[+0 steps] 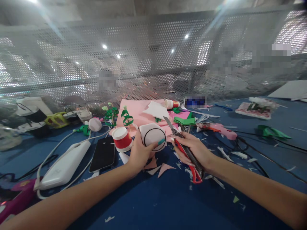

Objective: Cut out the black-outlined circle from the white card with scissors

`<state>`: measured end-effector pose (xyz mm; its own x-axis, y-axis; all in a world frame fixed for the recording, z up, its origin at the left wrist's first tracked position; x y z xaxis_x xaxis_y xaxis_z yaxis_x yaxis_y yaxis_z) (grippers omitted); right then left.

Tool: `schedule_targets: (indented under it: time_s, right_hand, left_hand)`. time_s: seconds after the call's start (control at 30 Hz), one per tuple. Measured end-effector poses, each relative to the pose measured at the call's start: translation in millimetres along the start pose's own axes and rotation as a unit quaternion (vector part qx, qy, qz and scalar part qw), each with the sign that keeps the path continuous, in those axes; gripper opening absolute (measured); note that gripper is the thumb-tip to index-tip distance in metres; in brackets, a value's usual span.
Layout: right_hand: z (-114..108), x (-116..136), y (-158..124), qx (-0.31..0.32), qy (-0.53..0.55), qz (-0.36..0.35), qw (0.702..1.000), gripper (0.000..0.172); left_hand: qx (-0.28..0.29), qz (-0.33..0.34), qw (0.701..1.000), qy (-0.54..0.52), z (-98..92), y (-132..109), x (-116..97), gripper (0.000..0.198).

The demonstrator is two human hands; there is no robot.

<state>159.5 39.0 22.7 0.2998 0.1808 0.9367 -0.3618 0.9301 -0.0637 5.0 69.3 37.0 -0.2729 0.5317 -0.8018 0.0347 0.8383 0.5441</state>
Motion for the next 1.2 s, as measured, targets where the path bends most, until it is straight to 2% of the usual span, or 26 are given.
schedule_targets:
  time_s: [0.23,0.5,0.67,0.87,1.03,1.2]
  right_hand:
    - [0.0,-3.0,1.5,0.024,0.032,-0.015,0.999,0.015]
    - [12.4,-8.7,-1.0,0.049,0.050,0.038,0.997,0.010]
    - [18.8,-10.6,-5.1,0.048,0.056,0.039,0.997,0.014]
    - [22.6,-14.0,-10.5,0.054,0.055,0.070,0.995,0.014]
    - [25.8,-13.9,-12.4,0.061,0.069,0.083,0.992,0.020]
    - [31.6,-15.4,-15.3,0.082,0.092,0.086,0.989,0.024]
  left_hand:
    - [-0.030,-0.036,0.998,-0.051,-0.4,1.7,8.6,0.056]
    - [-0.005,-0.012,0.999,-0.045,3.2,0.7,5.1,0.057]
    - [-0.009,-0.016,0.999,-0.045,2.7,-0.2,2.0,0.050]
    - [0.017,-0.034,0.997,-0.073,8.1,-2.4,0.4,0.042]
    - [-0.007,0.017,0.999,-0.028,1.7,-1.1,-10.6,0.037]
    - [-0.008,0.033,0.998,-0.053,1.9,0.0,-13.1,0.037]
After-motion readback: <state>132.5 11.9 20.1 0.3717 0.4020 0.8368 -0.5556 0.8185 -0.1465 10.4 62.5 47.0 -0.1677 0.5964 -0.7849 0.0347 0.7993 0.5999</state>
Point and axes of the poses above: each hand's wrist, its own y-axis towards the middle knuckle, its own z-axis out of the palm, x = y × z, the point moved 8 cm from there along y, towards the middle knuckle, and after that the axes turned 8 degrees about z, right-handed, at the moved point
